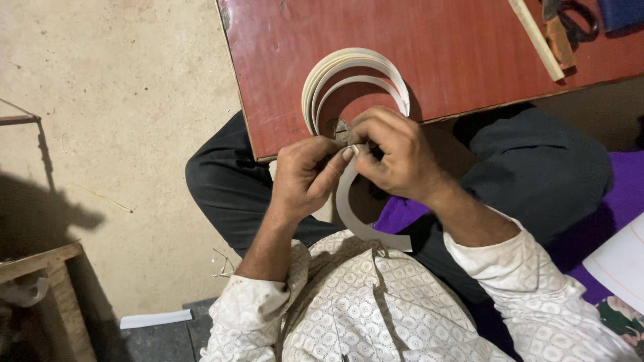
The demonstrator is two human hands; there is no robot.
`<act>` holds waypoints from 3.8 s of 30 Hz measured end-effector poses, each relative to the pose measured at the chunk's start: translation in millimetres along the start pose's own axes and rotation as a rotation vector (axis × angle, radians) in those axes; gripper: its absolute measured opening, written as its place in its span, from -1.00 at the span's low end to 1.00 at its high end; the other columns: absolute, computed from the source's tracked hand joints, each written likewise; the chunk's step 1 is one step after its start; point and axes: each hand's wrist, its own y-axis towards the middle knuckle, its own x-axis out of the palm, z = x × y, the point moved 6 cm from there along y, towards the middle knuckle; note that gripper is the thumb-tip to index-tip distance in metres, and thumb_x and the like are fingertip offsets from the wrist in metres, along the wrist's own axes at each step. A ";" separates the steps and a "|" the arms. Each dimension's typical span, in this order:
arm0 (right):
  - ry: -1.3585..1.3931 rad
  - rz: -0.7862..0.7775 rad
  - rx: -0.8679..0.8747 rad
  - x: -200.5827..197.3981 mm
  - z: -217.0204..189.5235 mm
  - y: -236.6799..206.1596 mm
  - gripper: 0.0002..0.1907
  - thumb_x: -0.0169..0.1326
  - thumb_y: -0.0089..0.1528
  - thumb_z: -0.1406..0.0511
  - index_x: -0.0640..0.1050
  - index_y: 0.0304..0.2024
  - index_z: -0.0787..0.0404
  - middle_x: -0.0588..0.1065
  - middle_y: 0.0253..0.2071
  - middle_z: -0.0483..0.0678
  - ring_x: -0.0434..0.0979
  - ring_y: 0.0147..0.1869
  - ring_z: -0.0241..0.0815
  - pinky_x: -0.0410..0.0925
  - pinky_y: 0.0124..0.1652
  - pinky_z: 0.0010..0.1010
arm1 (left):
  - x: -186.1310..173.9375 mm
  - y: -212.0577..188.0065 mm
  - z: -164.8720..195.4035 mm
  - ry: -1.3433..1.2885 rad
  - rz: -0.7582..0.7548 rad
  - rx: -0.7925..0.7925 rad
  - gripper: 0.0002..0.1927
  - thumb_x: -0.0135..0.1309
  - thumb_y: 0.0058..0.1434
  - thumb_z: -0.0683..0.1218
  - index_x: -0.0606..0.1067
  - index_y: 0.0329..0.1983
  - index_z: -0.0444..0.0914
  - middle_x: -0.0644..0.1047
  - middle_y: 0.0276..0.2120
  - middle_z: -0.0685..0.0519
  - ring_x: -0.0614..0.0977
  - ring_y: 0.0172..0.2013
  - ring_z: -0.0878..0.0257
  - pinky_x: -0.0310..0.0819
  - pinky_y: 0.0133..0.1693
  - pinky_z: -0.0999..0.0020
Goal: The person sits on the floor and applies double-sided adhesive tape to curved white strip pieces, peeling the backing and pressing the tape along each curved strip one at a time, stacking finished strips on the table. At the end the person picks up a large roll of printed tape and positions it on the table.
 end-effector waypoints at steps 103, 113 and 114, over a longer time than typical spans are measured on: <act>-0.985 0.182 0.022 -0.8 138.3 5.8 -0.79 0.41 -0.01 0.20 0.65 -0.38 0.03 0.51 0.01 0.08 0.43 0.14 0.10 0.29 0.01 -0.05 | 36.4 -44.3 -145.5 -0.402 0.147 -0.470 -0.66 0.22 0.31 -0.06 0.55 0.06 -0.36 0.62 -0.24 0.08 0.57 -0.26 0.38 0.50 -0.16 0.46; -0.381 0.110 0.299 -25.4 120.6 -18.9 -0.84 0.36 0.14 0.26 0.67 -0.32 0.20 0.52 -0.23 -0.01 0.48 -0.14 -0.02 0.35 -0.14 -0.19 | 8.4 -25.2 -100.3 -0.178 0.209 -0.262 0.09 0.40 0.04 -0.04 0.00 0.50 -0.31 0.25 0.31 -0.21 0.51 0.12 0.09 0.57 0.04 0.15; -0.360 0.102 0.326 -26.1 117.1 -20.4 -0.83 0.36 0.14 0.26 0.67 -0.33 0.21 0.52 -0.25 -0.02 0.49 -0.18 -0.05 0.35 -0.18 -0.21 | 12.1 -22.2 -95.4 -0.221 0.152 -0.210 0.17 0.41 0.00 -0.04 -0.08 0.53 -0.30 0.19 0.37 -0.21 0.50 0.13 0.06 0.57 0.06 0.12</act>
